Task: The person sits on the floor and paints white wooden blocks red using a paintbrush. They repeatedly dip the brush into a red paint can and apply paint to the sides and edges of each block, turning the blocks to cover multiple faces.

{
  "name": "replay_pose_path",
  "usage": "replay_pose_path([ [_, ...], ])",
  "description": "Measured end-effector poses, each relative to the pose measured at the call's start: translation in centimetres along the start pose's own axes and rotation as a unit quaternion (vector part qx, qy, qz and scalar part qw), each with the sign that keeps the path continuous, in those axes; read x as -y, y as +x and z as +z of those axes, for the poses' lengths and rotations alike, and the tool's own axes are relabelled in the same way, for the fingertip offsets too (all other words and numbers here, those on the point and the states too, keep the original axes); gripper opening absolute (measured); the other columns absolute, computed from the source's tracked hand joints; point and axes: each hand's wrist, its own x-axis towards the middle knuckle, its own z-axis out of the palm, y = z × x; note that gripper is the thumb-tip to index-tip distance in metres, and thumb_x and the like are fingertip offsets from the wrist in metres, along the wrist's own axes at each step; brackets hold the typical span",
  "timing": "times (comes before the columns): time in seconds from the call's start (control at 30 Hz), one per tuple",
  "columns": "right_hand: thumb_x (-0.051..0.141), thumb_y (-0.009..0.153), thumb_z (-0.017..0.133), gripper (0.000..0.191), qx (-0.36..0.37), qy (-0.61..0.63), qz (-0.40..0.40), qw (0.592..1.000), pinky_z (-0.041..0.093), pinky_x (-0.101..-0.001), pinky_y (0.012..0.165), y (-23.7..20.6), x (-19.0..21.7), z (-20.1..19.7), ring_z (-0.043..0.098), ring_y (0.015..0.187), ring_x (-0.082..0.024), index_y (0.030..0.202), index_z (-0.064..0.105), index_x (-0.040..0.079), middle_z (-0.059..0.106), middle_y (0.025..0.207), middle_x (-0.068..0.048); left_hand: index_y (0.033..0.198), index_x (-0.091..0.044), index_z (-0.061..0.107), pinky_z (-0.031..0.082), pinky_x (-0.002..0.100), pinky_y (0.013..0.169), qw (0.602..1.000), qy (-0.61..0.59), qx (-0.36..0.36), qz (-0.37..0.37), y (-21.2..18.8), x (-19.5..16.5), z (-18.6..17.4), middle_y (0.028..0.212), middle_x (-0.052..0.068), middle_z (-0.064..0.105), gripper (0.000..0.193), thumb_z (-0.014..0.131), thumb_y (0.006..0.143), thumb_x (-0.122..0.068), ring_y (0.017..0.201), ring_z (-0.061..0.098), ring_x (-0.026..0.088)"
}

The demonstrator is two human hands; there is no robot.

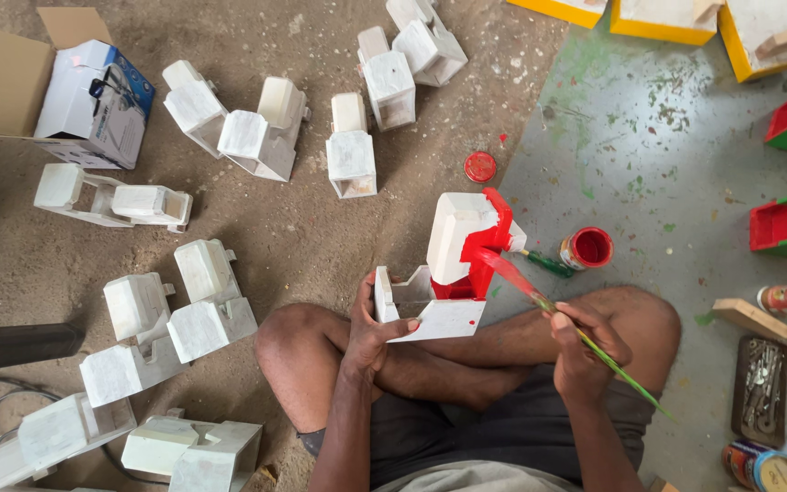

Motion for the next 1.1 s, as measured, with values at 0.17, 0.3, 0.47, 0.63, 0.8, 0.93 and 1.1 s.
replay_pose_path([
  [0.17,-0.005,0.095,0.068,0.018,0.004,0.012,0.004,1.0,0.053,-0.0253,0.08,-0.3,0.5,-0.1,0.065,0.084,-0.013,0.112,0.07,-0.008,0.072,0.101,-0.014,0.143,-0.009,0.046,0.053,0.041,0.104,1.0,-0.001,0.003,0.002,-0.1,0.0,0.2,0.12,0.007,0.058,0.101,0.089,0.051,0.003,0.12,0.06,0.025],
  [0.3,-0.005,0.094,0.068,0.019,0.014,0.051,0.006,0.999,0.053,-0.0262,0.081,0.0,0.2,0.6,0.062,0.082,-0.011,0.113,0.07,-0.008,0.072,0.1,-0.013,0.143,-0.008,0.046,0.053,0.041,0.104,1.0,-0.005,0.008,0.007,-0.2,0.0,0.3,0.121,0.007,0.059,0.101,0.088,0.051,0.003,0.12,0.06,0.024],
  [0.47,-0.007,0.096,0.069,0.017,0.016,0.028,-0.008,0.999,0.056,-0.0291,0.086,0.4,-0.1,0.7,0.061,0.082,-0.012,0.113,0.07,-0.008,0.067,0.095,-0.01,0.142,-0.009,0.046,0.053,0.039,0.104,1.0,-0.008,0.0,0.007,-0.3,0.1,0.2,0.121,0.006,0.058,0.101,0.089,0.051,0.003,0.12,0.059,0.023],
  [0.63,-0.006,0.096,0.068,0.016,0.001,0.072,0.002,0.997,0.061,-0.035,0.092,0.3,-0.1,0.2,0.062,0.08,-0.012,0.112,0.071,-0.008,0.068,0.094,-0.009,0.141,-0.008,0.048,0.053,0.04,0.102,1.0,0.0,0.004,0.009,-0.1,0.2,0.1,0.12,0.006,0.058,0.101,0.089,0.05,0.003,0.119,0.059,0.023],
  [0.8,-0.006,0.095,0.068,0.017,0.031,0.067,-0.002,0.997,0.057,-0.0309,0.086,0.9,-0.1,0.4,0.062,0.082,-0.012,0.112,0.07,-0.007,0.069,0.1,-0.011,0.141,-0.008,0.048,0.054,0.041,0.103,1.0,0.01,0.004,0.006,-0.1,0.0,0.3,0.121,0.007,0.059,0.101,0.089,0.049,0.003,0.12,0.06,0.024],
  [0.93,-0.006,0.096,0.069,0.017,0.017,0.048,-0.011,0.999,0.056,-0.0294,0.084,1.1,-0.2,0.3,0.062,0.081,-0.013,0.113,0.071,-0.008,0.069,0.099,-0.011,0.141,-0.009,0.048,0.054,0.041,0.104,1.0,0.013,0.0,0.001,-0.2,-0.1,0.3,0.121,0.008,0.059,0.101,0.089,0.049,0.002,0.12,0.06,0.025],
  [1.1,-0.004,0.097,0.07,0.018,-0.017,0.015,-0.004,1.0,0.053,-0.0251,0.079,0.8,0.6,0.0,0.062,0.081,-0.011,0.114,0.072,-0.008,0.073,0.101,-0.013,0.142,-0.009,0.047,0.054,0.042,0.104,1.0,0.015,-0.001,-0.004,-0.2,0.0,0.3,0.121,0.007,0.059,0.102,0.089,0.049,0.001,0.12,0.06,0.024],
])
